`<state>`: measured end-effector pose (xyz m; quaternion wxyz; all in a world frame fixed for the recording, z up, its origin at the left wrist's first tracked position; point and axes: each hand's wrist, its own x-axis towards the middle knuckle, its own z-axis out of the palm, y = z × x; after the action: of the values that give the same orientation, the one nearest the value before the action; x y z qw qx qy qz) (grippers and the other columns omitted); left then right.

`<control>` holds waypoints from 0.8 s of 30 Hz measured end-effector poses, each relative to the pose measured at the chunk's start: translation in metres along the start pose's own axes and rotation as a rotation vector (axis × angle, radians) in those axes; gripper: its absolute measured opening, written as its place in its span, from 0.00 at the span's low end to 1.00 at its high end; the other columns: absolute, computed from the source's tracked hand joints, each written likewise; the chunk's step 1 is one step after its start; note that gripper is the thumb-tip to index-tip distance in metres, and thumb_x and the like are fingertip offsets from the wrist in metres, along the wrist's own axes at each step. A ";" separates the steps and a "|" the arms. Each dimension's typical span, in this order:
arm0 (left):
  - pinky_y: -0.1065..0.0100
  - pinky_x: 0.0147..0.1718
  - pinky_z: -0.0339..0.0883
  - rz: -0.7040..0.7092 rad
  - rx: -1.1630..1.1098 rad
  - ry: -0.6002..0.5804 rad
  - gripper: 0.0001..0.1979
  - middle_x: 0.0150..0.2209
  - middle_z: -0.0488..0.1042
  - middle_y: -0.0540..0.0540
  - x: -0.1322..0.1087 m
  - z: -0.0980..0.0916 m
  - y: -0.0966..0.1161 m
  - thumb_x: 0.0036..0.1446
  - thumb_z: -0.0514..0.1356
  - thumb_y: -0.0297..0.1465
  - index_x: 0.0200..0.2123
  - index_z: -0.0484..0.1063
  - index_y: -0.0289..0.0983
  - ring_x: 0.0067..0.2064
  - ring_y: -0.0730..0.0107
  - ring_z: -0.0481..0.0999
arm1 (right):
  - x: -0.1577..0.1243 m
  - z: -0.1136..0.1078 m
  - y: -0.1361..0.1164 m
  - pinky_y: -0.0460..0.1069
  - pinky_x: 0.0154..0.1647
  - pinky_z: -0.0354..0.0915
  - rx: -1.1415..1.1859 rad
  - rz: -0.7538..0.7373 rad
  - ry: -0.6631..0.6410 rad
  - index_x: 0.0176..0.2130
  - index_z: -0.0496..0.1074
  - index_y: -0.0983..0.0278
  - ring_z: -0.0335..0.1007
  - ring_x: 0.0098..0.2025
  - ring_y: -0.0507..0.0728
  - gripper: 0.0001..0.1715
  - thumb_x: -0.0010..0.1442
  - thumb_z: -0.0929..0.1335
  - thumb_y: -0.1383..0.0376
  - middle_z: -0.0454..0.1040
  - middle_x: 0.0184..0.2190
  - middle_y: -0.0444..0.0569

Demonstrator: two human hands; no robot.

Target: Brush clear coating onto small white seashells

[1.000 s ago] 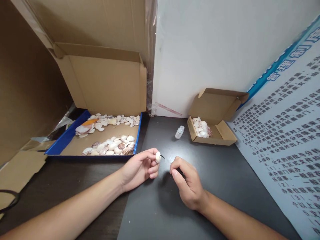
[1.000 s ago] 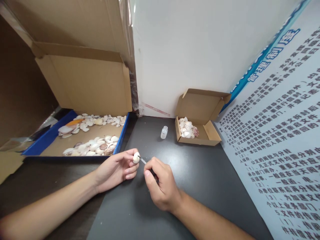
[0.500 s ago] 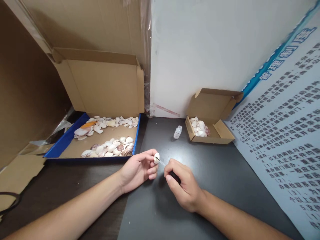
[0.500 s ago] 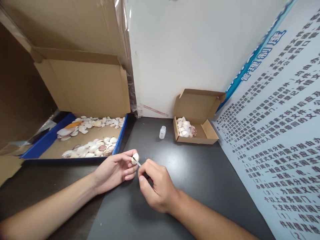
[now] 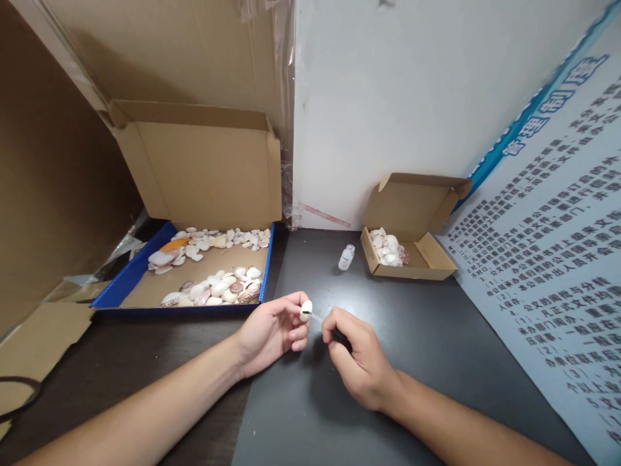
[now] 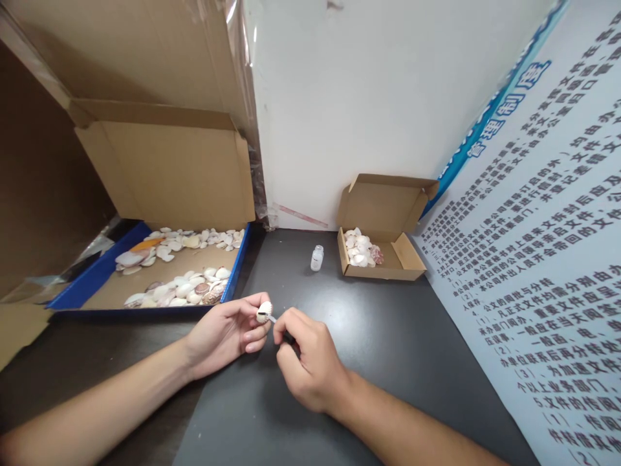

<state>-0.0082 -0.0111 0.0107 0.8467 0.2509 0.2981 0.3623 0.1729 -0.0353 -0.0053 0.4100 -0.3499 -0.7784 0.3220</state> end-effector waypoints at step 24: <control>0.73 0.23 0.54 0.031 0.068 0.017 0.04 0.23 0.56 0.54 -0.001 0.006 -0.002 0.53 0.54 0.24 0.27 0.63 0.36 0.21 0.78 0.55 | 0.000 -0.003 -0.003 0.46 0.25 0.52 -0.002 0.026 0.038 0.29 0.59 0.61 0.53 0.23 0.51 0.08 0.51 0.59 0.74 0.59 0.22 0.40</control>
<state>-0.0037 -0.0148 0.0136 0.8295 0.2809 0.3135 0.3671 0.1749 -0.0363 -0.0020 0.4202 -0.3665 -0.7661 0.3196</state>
